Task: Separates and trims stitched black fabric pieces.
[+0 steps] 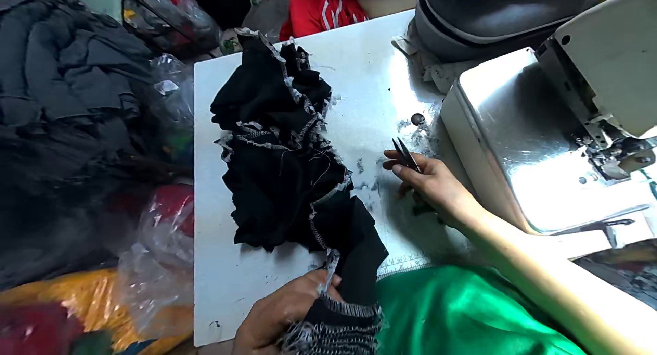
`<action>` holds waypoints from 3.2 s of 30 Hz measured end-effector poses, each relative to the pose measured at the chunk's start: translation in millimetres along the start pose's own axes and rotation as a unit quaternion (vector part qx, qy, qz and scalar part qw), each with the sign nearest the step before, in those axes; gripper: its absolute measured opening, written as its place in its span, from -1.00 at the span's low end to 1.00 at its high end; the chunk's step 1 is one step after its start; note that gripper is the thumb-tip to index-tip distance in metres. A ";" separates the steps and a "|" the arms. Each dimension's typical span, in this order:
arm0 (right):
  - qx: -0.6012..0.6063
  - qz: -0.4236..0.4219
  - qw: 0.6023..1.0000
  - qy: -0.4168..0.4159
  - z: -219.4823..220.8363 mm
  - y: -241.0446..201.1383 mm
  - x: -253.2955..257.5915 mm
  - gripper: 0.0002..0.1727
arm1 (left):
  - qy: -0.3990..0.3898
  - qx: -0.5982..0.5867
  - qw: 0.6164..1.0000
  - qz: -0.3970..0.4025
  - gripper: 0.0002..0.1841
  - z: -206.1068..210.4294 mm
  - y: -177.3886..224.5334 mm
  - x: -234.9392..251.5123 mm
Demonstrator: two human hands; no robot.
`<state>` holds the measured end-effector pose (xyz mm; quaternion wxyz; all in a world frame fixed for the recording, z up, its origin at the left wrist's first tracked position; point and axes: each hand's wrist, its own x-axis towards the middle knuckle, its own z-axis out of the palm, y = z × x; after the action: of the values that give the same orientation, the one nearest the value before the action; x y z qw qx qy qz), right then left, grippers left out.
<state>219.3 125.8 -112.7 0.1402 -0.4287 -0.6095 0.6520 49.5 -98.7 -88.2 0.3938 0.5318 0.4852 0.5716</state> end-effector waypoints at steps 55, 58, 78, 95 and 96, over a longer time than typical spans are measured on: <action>-0.150 0.020 0.986 -0.071 0.3 -53.9 -7.1 -0.59 | 0.040 -0.022 0.999 -0.027 -0.78 8.9 6.1 -17.6; -0.311 -0.091 0.941 -0.093 -10.4 -40.3 -33.1 -0.68 | 0.043 -0.011 0.998 -0.046 -0.82 18.7 4.6 -20.6; -0.170 -0.161 0.856 -0.461 -11.3 -24.2 -62.9 -0.36 | -0.003 0.069 0.997 0.022 -0.88 32.5 2.9 -21.5; -0.057 -0.213 0.883 -0.413 -7.3 -26.0 -54.9 -0.48 | -0.072 0.065 0.995 0.000 -0.82 26.4 9.8 -20.7; -0.041 -0.215 0.903 -0.370 -11.4 -28.0 -55.2 -0.45 | -0.079 0.066 0.995 0.004 -0.79 26.1 10.6 -21.5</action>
<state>250.8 100.6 -64.4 0.0237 -0.0210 -0.7213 0.6919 78.6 -118.3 -83.7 0.3922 0.6023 0.4872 0.4961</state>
